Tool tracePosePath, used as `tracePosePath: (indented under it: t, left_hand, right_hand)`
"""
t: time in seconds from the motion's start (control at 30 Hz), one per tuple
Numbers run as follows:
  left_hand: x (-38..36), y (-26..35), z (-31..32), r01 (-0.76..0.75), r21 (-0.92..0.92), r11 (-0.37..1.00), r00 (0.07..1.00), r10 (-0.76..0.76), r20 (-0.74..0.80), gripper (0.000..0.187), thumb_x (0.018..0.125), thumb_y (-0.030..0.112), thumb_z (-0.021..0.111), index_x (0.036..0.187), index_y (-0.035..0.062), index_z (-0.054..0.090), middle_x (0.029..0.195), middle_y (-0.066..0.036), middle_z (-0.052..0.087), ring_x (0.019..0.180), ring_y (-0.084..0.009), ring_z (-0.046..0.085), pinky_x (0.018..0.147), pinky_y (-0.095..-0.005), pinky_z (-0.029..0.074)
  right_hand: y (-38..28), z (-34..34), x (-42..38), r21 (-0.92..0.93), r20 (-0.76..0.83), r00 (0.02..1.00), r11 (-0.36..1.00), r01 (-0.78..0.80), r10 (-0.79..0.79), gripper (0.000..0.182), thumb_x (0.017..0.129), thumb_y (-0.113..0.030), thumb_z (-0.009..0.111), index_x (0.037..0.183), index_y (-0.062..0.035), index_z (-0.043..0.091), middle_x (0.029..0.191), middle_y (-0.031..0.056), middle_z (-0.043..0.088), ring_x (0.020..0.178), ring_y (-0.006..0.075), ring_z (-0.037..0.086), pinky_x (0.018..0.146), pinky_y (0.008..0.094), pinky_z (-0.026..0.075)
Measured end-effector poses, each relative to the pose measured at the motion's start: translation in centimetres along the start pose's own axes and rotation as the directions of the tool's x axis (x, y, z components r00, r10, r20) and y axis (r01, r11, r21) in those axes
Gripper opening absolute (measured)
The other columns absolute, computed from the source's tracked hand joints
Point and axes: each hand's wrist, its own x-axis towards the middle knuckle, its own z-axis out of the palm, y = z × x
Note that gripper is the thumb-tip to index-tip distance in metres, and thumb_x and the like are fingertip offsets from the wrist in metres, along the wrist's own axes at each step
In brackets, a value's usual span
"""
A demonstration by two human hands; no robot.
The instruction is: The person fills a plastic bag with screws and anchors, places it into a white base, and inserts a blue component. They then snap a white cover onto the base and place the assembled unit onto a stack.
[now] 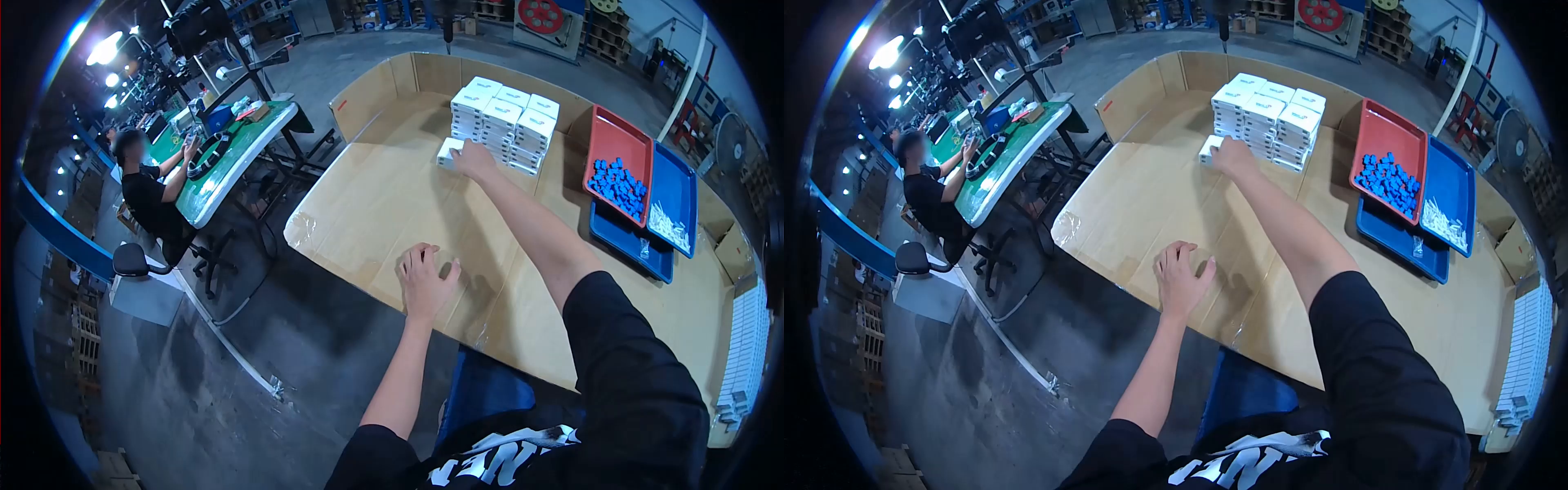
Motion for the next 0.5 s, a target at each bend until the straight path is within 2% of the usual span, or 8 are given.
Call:
tracePosePath:
  t: [0.03, 0.13, 0.17, 0.23, 0.37, 0.43, 0.47, 0.5]
  left_hand:
    - [0.1, -0.1, 0.1, 0.018, -0.014, 1.0, 1.0, -0.018, 0.0, 0.041, 0.084, 0.034, 0.077, 0.114, 0.0079, 0.066, 0.121, -0.01, 0.06, 0.123, -0.0296, 0.053, 0.108, -0.0471, 0.037]
    - [0.2, -0.1, 0.0, 0.054, -0.021, 0.998, 0.998, -0.054, 0.021, 0.041, 0.084, 0.035, 0.077, 0.113, 0.008, 0.066, 0.122, -0.009, 0.059, 0.124, -0.0291, 0.052, 0.108, -0.0469, 0.036]
    - [0.3, -0.1, 0.0, 0.059, -0.021, 0.998, 0.998, -0.058, 0.024, 0.041, 0.084, 0.035, 0.077, 0.113, 0.0081, 0.066, 0.122, -0.009, 0.059, 0.124, -0.0291, 0.052, 0.109, -0.0467, 0.036]
    - [0.4, -0.3, -0.1, 0.065, -0.022, 0.998, 0.998, -0.064, 0.028, 0.042, 0.085, 0.037, 0.076, 0.114, 0.0069, 0.066, 0.122, -0.009, 0.059, 0.125, -0.0277, 0.051, 0.109, -0.046, 0.035]
    - [0.5, 0.0, -0.1, 0.075, -0.028, 0.997, 0.997, -0.074, 0.038, 0.042, 0.084, 0.036, 0.078, 0.113, 0.0081, 0.066, 0.121, -0.009, 0.059, 0.123, -0.0285, 0.052, 0.108, -0.0464, 0.036]
    - [0.6, 0.0, -0.2, 0.072, -0.026, 0.997, 0.997, -0.072, 0.026, 0.041, 0.084, 0.036, 0.078, 0.112, 0.008, 0.066, 0.121, -0.009, 0.059, 0.123, -0.0287, 0.052, 0.108, -0.0464, 0.036]
    - [0.5, 0.0, -0.1, 0.068, -0.028, 0.997, 0.998, -0.068, 0.021, 0.041, 0.084, 0.035, 0.078, 0.111, 0.0078, 0.066, 0.121, -0.009, 0.059, 0.123, -0.029, 0.052, 0.108, -0.0465, 0.037]
    - [0.4, 0.0, -0.1, 0.068, -0.032, 0.997, 0.997, -0.067, 0.021, 0.041, 0.084, 0.035, 0.078, 0.111, 0.0078, 0.066, 0.121, -0.009, 0.059, 0.123, -0.029, 0.052, 0.108, -0.0465, 0.037]
  right_hand:
    - [-0.9, -0.2, 0.1, -0.002, 0.009, 1.0, 1.0, -0.006, 0.007, 0.056, 0.099, -0.048, 0.058, 0.119, 0.0034, 0.069, 0.119, 0.0229, 0.072, 0.111, 0.0398, 0.069, 0.097, 0.0479, 0.055]
    - [-2.5, 0.6, 1.1, -0.225, 0.067, 0.997, 0.973, 0.058, -0.044, 0.07, 0.098, -0.064, 0.051, 0.108, -0.0003, 0.076, 0.117, 0.0196, 0.074, 0.107, 0.0351, 0.072, 0.093, 0.0445, 0.057]
    - [-2.7, 1.0, 1.3, -0.224, 0.075, 0.996, 0.973, 0.061, -0.045, 0.07, 0.098, -0.064, 0.051, 0.108, -0.0003, 0.076, 0.117, 0.0196, 0.074, 0.107, 0.0351, 0.072, 0.093, 0.0445, 0.057]
    - [-3.2, 0.7, 1.6, -0.282, 0.093, 0.993, 0.954, 0.099, -0.075, 0.073, 0.093, -0.066, 0.059, 0.111, 0.0024, 0.074, 0.113, 0.0217, 0.074, 0.108, 0.0371, 0.072, 0.093, 0.0448, 0.058]
    - [-3.3, 1.7, 2.7, -0.308, 0.093, 0.994, 0.947, 0.087, -0.061, 0.072, 0.087, -0.064, 0.067, 0.114, 0.0027, 0.073, 0.117, 0.0187, 0.074, 0.109, 0.0361, 0.072, 0.094, 0.0434, 0.058]
    - [-3.3, 2.0, 2.8, -0.237, 0.064, 0.998, 0.971, -0.01, 0.026, 0.081, 0.079, -0.059, 0.075, 0.128, 0.0049, 0.063, 0.119, 0.021, 0.072, 0.112, 0.0374, 0.07, 0.097, 0.0443, 0.057]
    - [-3.1, 2.1, 2.6, -0.239, 0.066, 0.997, 0.971, -0.01, 0.027, 0.081, 0.079, -0.059, 0.075, 0.128, 0.0049, 0.063, 0.119, 0.021, 0.072, 0.112, 0.0374, 0.07, 0.097, 0.0443, 0.057]
    - [-3.0, 1.8, 2.1, -0.154, 0.09, 0.993, 0.986, -0.062, 0.077, 0.089, 0.077, -0.058, 0.077, 0.134, 0.0058, 0.056, 0.125, 0.0229, 0.068, 0.117, 0.0384, 0.066, 0.099, 0.044, 0.055]
